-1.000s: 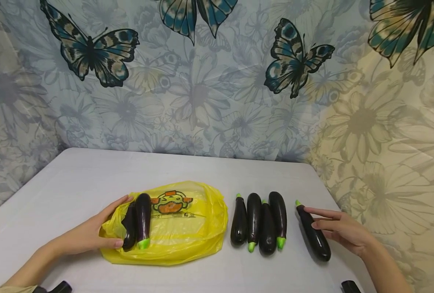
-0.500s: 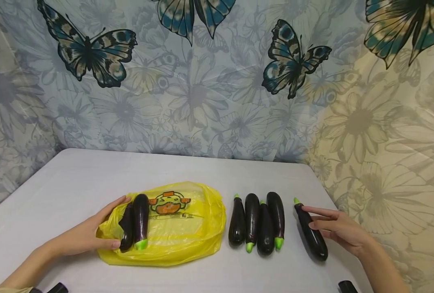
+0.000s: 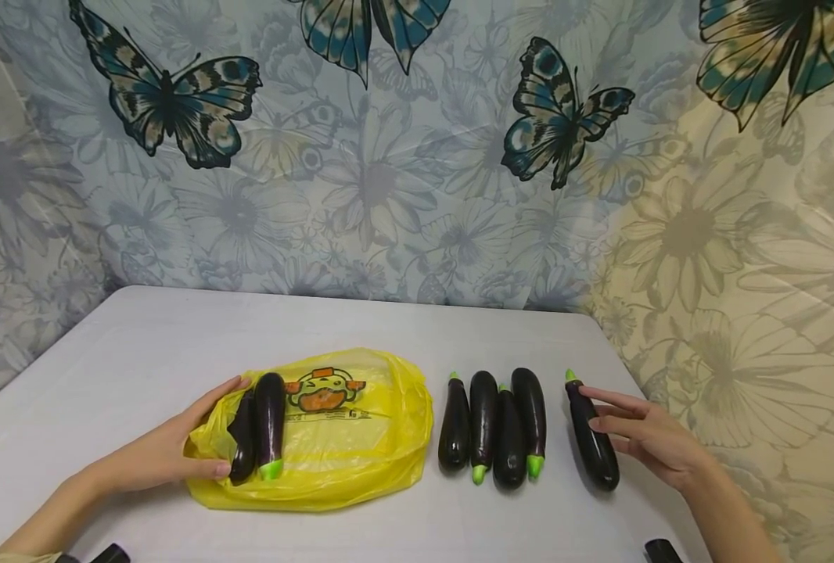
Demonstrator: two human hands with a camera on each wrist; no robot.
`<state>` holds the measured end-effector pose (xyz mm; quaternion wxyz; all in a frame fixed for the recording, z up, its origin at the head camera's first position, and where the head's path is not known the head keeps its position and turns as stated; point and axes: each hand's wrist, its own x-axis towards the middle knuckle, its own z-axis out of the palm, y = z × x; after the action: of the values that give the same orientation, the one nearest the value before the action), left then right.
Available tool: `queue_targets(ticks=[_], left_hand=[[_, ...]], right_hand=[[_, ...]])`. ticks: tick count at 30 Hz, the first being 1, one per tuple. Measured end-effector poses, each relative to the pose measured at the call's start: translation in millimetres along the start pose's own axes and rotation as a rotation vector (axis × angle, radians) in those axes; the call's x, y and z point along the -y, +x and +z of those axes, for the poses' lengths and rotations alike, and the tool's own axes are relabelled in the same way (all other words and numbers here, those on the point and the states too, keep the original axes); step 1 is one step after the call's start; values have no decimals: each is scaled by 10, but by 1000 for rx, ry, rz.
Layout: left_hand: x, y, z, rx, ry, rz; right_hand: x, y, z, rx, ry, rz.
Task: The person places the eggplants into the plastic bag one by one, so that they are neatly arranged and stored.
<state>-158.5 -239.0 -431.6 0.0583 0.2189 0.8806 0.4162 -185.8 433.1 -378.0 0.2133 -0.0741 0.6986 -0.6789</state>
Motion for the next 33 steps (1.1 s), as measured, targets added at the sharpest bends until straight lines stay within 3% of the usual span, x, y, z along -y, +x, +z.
queue_targets(ticks=[16,33], left_hand=[[-7,-6,15,2,-10,-2],[-16,-1,5,1,-10,7]], right_hand=[[1,-3,113,-108,42,-60],[135,-33,430,-130,18,-90]])
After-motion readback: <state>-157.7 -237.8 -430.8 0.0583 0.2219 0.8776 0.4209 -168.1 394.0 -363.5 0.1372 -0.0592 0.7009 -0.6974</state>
